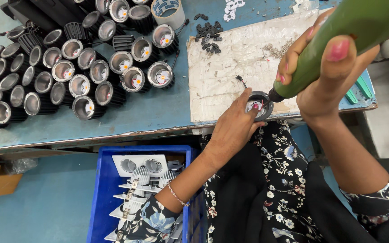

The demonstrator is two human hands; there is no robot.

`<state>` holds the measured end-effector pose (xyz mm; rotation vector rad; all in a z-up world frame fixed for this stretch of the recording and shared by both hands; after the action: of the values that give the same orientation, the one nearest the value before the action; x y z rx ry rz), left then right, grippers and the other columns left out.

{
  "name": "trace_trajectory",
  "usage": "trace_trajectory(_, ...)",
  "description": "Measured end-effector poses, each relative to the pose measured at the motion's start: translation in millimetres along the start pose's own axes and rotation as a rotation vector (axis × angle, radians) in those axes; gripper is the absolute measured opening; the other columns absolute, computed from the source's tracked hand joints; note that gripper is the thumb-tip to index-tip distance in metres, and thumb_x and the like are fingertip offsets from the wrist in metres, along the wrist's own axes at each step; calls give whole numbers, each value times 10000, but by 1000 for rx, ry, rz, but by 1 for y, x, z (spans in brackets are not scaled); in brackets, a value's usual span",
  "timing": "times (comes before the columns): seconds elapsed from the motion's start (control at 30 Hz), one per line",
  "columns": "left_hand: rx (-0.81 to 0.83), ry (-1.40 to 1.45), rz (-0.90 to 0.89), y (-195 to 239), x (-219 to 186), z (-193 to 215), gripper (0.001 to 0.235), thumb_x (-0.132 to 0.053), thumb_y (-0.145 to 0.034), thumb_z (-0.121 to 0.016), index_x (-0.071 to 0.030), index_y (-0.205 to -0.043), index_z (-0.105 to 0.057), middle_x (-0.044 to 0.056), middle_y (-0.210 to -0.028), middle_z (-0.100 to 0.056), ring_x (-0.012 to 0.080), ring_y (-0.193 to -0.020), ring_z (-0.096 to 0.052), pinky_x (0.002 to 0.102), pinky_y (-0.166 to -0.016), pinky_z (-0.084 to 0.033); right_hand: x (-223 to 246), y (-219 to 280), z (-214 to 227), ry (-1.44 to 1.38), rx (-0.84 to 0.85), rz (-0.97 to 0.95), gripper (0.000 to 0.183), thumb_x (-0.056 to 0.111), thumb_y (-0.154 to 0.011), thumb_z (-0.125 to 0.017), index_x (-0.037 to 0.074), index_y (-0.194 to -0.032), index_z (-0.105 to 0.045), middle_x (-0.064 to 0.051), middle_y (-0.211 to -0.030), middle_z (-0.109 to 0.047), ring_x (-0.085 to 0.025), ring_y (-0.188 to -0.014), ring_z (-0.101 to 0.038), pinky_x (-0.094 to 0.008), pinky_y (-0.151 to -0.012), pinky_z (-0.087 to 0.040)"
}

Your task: The person assembles light fixtures by hand and using an electric screwdriver. They place small screws into the back of a circular fixture and use the screwdriver to secure them before setting the unit aside.

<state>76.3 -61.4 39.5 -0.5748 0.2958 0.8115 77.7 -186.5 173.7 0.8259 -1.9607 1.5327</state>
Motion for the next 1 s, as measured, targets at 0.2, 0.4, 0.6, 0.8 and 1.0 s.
trace_trajectory(0.2, 24, 19, -13, 0, 5, -6, 403, -210, -826, -800, 31, -1133, -699, 308, -1466, -471, 419, -1314, -537, 446, -1050, -499, -6, 3, -5, -1, 18, 32, 650, 578, -1047, -660, 10, -1192, -380, -134, -725, -518, -209, -521, -572, -340, -485, -481)
trace_trajectory(0.4, 19, 17, -40, 1, 5, -5, 373, -205, -835, -795, 23, -1116, -702, 320, -1454, -467, 428, -1300, -538, 450, -1039, -509, -10, 5, -9, -36, 18, 7, 653, 554, -1024, -675, -20, -1165, -397, -121, -727, -472, -209, -498, -543, -327, -442, -464)
trace_trajectory(0.6, 32, 5, -32, 2, 6, -8, 367, -216, -848, -786, 24, -1112, -700, 318, -1458, -471, 422, -1288, -547, 452, -1008, -527, -7, -4, -10, -42, 34, -6, 634, 538, -1050, -652, -31, -1125, -385, -118, -682, -466, -211, -499, -538, -332, -432, -473)
trace_trajectory(0.8, 14, -6, -39, 1, 6, -8, 367, -228, -836, -790, 12, -1101, -707, 325, -1451, -459, 429, -1291, -541, 454, -994, -532, -5, -8, -11, -39, 51, -19, 628, 535, -1060, -648, -44, -1083, -407, -123, -645, -461, -217, -482, -532, -337, -439, -471)
trace_trajectory(1.0, 35, 6, -40, 3, 9, -11, 391, -237, -851, -787, 9, -1140, -690, 325, -1457, -471, 427, -1294, -544, 455, -985, -542, -12, -1, -10, -33, 59, -31, 641, 548, -1047, -657, -19, -1160, -381, -127, -671, -491, -198, -489, -525, -323, -447, -468)
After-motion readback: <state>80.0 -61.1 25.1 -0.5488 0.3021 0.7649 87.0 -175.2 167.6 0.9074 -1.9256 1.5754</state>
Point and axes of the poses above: each hand's wrist, its own y-axis away from the middle knuckle, its own z-axis out of the back of the hand, x = y × z, the point moved 10 cm from there along -y, towards the middle knuckle
